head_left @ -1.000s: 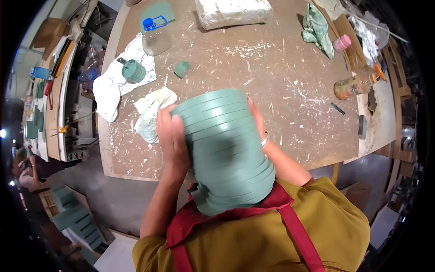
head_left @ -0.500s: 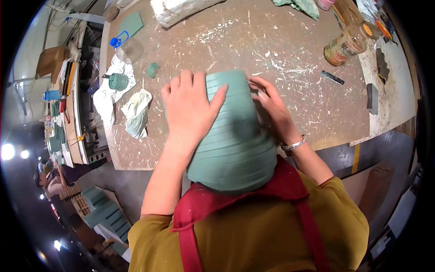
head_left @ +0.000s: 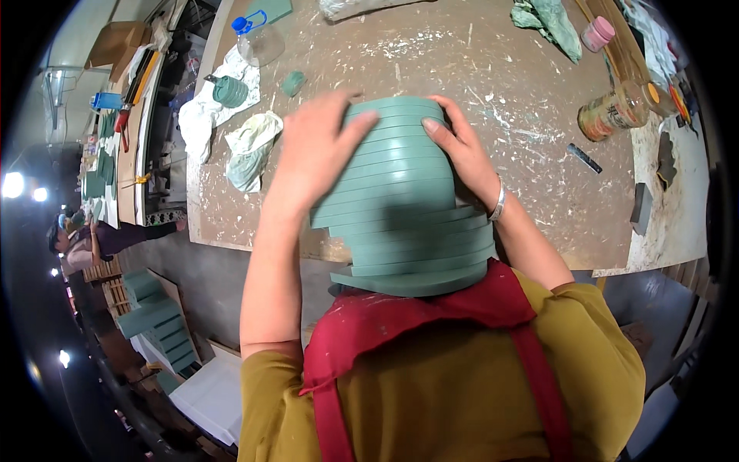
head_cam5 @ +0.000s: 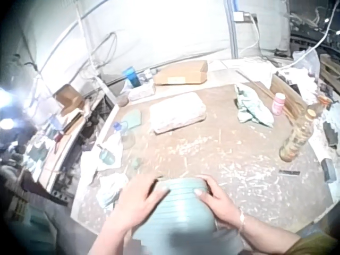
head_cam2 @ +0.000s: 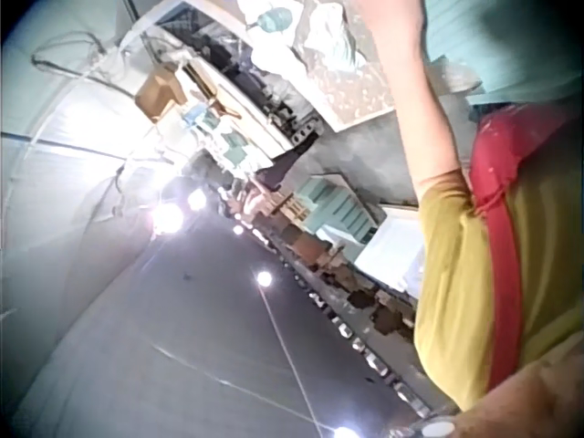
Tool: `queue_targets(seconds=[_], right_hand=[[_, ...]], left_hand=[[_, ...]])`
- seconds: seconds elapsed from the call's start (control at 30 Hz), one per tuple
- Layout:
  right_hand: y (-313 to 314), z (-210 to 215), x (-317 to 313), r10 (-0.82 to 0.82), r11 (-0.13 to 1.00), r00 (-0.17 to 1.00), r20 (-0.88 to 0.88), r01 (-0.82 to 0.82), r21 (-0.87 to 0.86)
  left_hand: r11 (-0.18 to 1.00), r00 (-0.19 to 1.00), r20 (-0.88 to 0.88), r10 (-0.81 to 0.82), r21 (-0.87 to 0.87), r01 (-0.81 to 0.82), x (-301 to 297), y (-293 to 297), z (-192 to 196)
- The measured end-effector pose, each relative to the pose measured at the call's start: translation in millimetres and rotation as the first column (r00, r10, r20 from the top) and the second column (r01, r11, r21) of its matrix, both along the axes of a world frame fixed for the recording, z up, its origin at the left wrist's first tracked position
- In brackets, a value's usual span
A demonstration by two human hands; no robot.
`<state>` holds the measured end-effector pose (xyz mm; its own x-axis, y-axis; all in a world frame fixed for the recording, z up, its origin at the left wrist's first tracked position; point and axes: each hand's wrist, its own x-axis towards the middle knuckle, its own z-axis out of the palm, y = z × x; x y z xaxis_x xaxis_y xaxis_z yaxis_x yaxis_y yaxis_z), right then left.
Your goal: The person cleans a stack of green curved furniture components by wiping the exterior surfaces with a cloth, applying a liquid from a bottle to the cloth, and then stacking the cleaned items on a nearby pallet.
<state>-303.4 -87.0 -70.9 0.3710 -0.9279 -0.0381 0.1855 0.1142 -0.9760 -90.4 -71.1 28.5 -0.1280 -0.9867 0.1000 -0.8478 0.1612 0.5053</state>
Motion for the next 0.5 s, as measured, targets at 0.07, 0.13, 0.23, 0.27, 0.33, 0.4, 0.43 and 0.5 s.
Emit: queue_targets(seconds=[0.07, 0.13, 0.23, 0.27, 0.33, 0.4, 0.43, 0.5], right_hand=[[-1, -5, -2, -0.023, 1.0, 1.0, -0.013, 0.023, -0.008], [0, -1, 0, -0.01, 1.0, 1.0, -0.008, 0.009, -0.015], [0, 3, 4, 0.006, 1.0, 1.0, -0.018, -0.006, -0.026], [1, 3, 6, 0.013, 1.0, 1.0, -0.026, -0.013, -0.025], [2, 4, 8, 0.02, 1.0, 0.999, -0.027, -0.02, -0.014], [4, 8, 10, 0.016, 1.0, 1.0, -0.018, -0.016, 0.021], [5, 8, 10, 0.012, 0.999, 0.999, -0.041, -0.011, 0.031], [5, 6, 6, -0.002, 0.999, 0.996, -0.088, 0.006, 0.046]], left_hand=[[0.995, 0.987, -0.127, 0.102, -0.004, -0.104, 24, 6, 0], [0.971, 0.858, -0.456, 0.237, 0.078, -0.227, 57, 16, -22], [0.899, 0.464, -0.772, 0.436, 0.402, -0.175, 29, 44, -32], [0.92, 0.344, -0.854, 0.39, 0.345, -0.186, 16, 49, -42], [0.929, 0.209, -0.909, 0.36, 0.329, -0.169, 12, 49, -47], [0.924, 0.279, -0.883, 0.377, 0.337, -0.18, 19, 51, -48], [0.921, 0.313, -0.868, 0.386, 0.342, -0.187, 24, 52, -49], [0.942, 0.45, -0.844, 0.293, 0.175, -0.285, 32, 76, -47]])
